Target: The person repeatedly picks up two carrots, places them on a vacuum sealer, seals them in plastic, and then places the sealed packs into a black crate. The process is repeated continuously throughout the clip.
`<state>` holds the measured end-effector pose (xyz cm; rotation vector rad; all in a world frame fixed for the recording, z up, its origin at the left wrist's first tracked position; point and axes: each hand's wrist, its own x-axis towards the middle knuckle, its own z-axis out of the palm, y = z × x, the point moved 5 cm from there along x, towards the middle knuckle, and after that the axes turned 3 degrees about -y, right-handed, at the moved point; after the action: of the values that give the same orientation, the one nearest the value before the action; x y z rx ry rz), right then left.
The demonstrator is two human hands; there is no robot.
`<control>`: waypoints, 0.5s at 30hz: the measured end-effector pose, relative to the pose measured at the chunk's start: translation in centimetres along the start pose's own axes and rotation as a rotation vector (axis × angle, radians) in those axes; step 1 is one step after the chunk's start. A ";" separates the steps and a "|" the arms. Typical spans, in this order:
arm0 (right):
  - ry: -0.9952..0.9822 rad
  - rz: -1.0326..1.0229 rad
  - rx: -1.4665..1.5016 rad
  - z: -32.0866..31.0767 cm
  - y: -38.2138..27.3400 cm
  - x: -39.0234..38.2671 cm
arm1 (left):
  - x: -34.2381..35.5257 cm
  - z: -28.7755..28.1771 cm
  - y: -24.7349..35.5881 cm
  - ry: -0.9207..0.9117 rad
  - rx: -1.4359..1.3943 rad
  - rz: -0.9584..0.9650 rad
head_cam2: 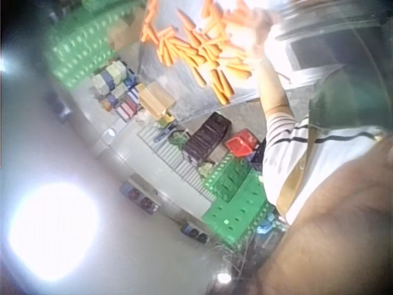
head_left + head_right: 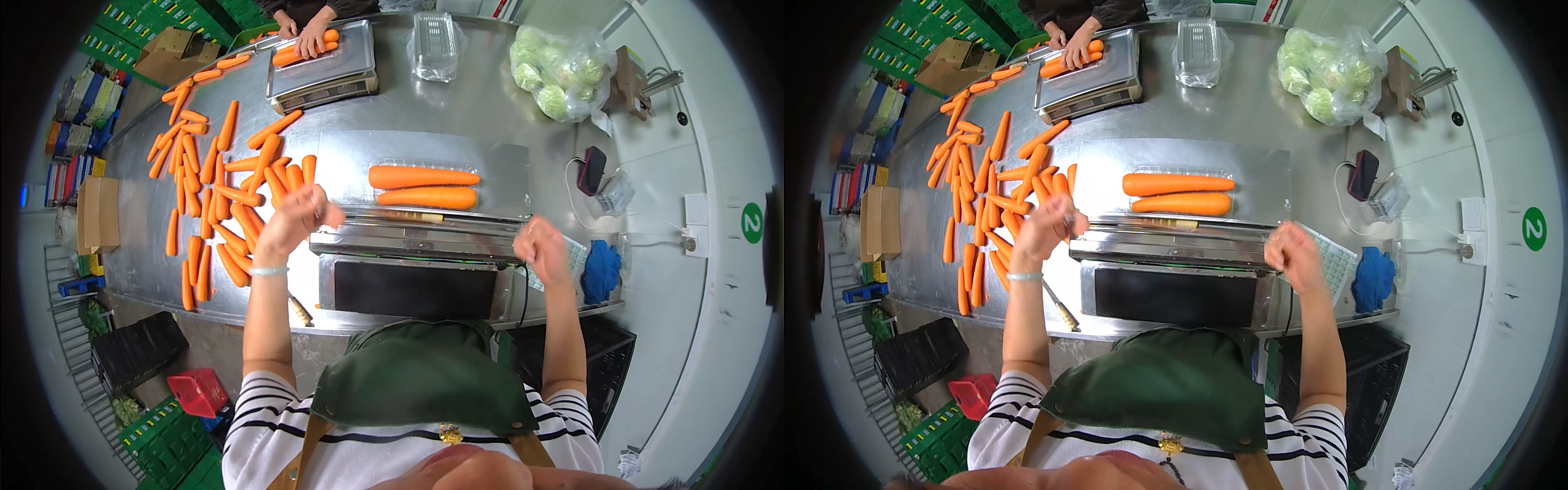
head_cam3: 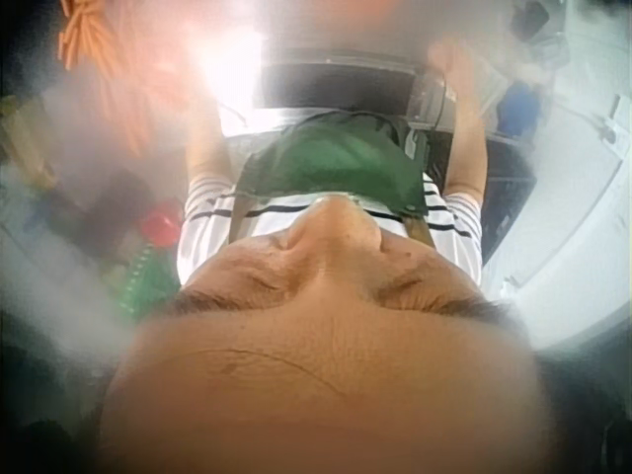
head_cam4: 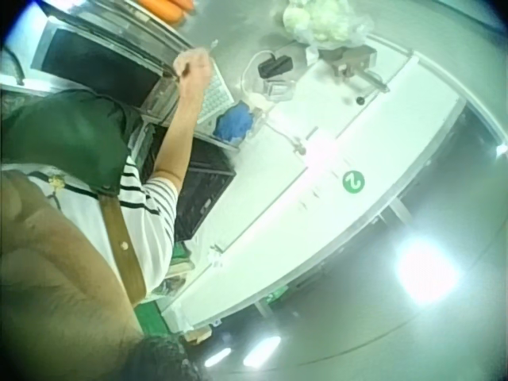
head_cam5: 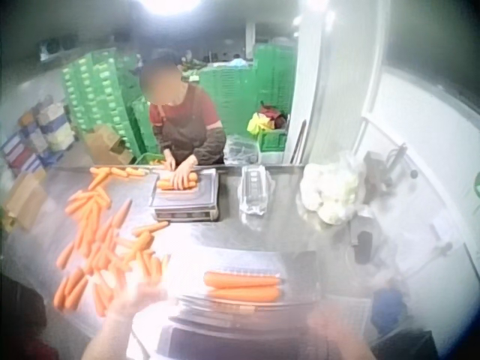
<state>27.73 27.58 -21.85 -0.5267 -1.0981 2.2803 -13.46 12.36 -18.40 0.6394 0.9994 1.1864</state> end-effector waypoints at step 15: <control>0.162 0.184 -1.069 -4.6 4.9 17.3 | 15.1 -3.4 -5.5 0.088 0.602 -0.186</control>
<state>15.46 38.61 -30.33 -1.2109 -2.2015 1.5598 -13.17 24.89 -29.01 0.9439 1.4762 0.7468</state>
